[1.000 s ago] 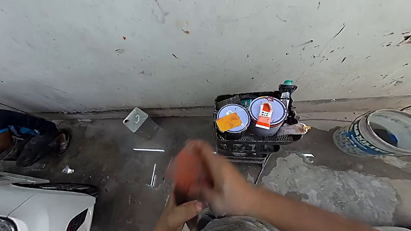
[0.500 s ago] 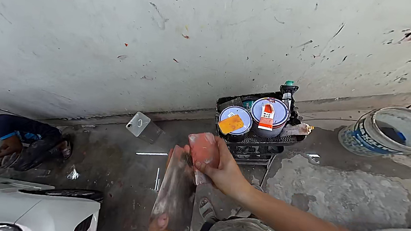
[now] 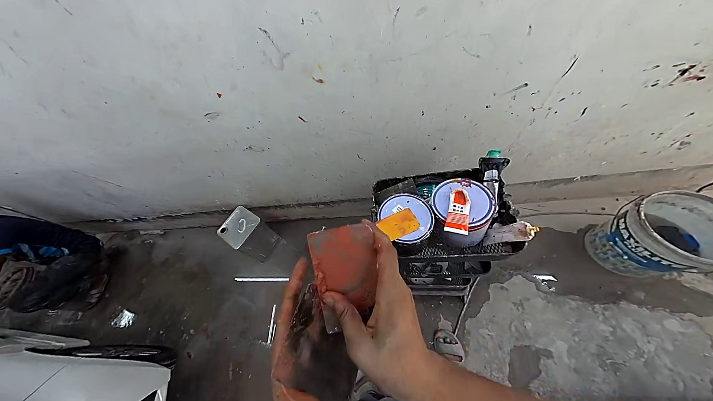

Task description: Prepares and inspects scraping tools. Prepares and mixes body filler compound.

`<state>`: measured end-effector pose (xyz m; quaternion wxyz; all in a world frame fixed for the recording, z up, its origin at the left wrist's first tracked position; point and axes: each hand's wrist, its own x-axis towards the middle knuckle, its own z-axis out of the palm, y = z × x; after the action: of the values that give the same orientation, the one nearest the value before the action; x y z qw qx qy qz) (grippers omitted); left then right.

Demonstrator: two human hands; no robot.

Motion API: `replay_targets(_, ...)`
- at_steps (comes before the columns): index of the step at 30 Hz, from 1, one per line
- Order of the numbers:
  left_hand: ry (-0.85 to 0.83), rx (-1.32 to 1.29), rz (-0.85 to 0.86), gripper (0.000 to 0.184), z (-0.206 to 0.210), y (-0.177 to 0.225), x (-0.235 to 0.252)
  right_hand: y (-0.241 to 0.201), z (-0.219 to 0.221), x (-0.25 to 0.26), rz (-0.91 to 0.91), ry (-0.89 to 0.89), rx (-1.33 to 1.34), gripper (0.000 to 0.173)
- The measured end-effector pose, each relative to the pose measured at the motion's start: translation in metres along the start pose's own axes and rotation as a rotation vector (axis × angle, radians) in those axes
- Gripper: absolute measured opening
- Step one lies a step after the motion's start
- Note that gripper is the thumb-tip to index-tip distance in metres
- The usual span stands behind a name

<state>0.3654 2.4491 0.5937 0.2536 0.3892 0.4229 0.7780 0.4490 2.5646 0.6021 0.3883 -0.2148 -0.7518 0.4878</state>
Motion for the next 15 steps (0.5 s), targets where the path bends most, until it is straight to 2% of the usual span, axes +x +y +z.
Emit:
replay_targets(1, -0.024, 0.097, 0.045, 0.101, -0.002, 0.0, -0.005, -0.004, 0.0, -0.007, -0.033, -0.038, -0.005, 0.086)
replay_targets(3, 0.022, 0.256, 0.113, 0.06, 0.014, 0.012, -0.006, -0.013, -0.005, -0.017, -0.165, -0.186, -0.028, 0.079)
replay_targets(4, 0.058, 0.259, 0.103, 0.052, 0.028, 0.019, -0.002, -0.012, -0.01, -0.015, -0.21, -0.239, -0.036, 0.076)
replay_targets(5, 0.058, 0.223, 0.083, 0.055, 0.036, 0.023, 0.0, -0.007, -0.014, -0.009, -0.216, -0.246, -0.037, 0.073)
replay_targets(7, -0.012, 0.181, 0.073, 0.076, 0.018, 0.012, -0.006, 0.004, -0.016, -0.001, -0.166, -0.214, -0.026, 0.072)
replay_targets(9, -0.006, 0.123, 0.057, 0.071, 0.007, 0.004, -0.01, -0.003, -0.015, -0.008, -0.228, -0.279, 0.013, 0.07)
replay_targets(11, -0.066, 0.12, 0.052, 0.074, 0.005, 0.006, -0.011, -0.008, -0.019, -0.011, -0.285, -0.375, 0.011, 0.065)
replay_targets(15, 0.025, 0.217, 0.026, 0.075, 0.008, -0.001, -0.017, 0.007, -0.017, -0.001, -0.221, -0.328, 0.0, 0.068)
